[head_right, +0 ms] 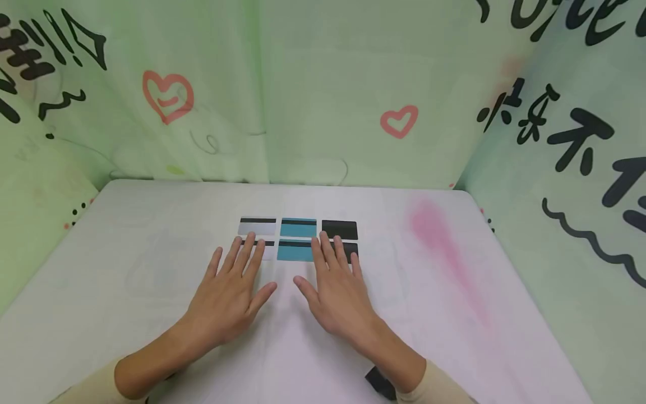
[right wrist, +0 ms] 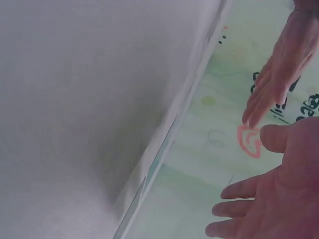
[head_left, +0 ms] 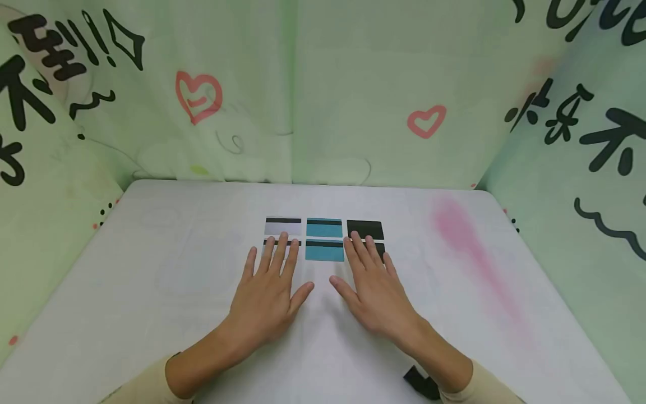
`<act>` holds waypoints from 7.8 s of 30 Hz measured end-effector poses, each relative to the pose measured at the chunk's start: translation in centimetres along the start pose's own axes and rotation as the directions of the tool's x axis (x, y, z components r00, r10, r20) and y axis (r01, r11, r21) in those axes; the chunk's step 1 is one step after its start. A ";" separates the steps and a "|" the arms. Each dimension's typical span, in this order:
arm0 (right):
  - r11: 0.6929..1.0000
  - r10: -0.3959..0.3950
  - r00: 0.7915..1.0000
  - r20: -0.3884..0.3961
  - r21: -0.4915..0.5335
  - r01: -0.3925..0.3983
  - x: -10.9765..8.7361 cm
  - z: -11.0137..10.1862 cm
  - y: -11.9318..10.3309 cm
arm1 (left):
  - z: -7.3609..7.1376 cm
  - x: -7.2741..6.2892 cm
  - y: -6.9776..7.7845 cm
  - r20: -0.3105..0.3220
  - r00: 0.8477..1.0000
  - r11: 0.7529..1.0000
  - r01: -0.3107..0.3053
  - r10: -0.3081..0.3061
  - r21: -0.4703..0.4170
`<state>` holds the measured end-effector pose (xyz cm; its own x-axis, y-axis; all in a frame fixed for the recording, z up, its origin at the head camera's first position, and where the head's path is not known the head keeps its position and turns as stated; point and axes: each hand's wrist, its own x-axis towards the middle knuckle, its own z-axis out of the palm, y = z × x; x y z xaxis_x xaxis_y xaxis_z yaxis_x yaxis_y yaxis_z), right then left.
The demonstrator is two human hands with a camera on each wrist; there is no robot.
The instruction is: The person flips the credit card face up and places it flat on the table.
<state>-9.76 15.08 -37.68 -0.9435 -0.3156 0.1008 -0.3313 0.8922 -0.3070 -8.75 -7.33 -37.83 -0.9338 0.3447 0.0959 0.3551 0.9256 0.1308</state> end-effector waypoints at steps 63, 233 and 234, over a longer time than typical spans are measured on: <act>0.999 0.012 0.995 0.099 0.052 -0.017 9.2 1.2 0.1 | -0.2 7.0 -4.9 0.075 0.993 0.994 0.095 -0.091 -0.052; 0.984 -0.120 0.968 0.221 0.159 0.085 19.5 3.8 -0.3 | -0.4 15.4 -12.1 0.275 0.961 0.983 0.009 0.041 -0.181; 0.984 -0.124 0.968 0.218 0.154 0.092 19.5 3.7 -0.3 | -0.4 15.4 -12.1 0.276 0.960 0.982 0.013 0.040 -0.187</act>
<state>-27.99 7.48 -39.14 -0.8706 -0.4869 -0.0705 -0.4115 0.7992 -0.4382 -27.38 -13.31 -37.53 -0.8946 0.4111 -0.1752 0.3450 0.8846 0.3139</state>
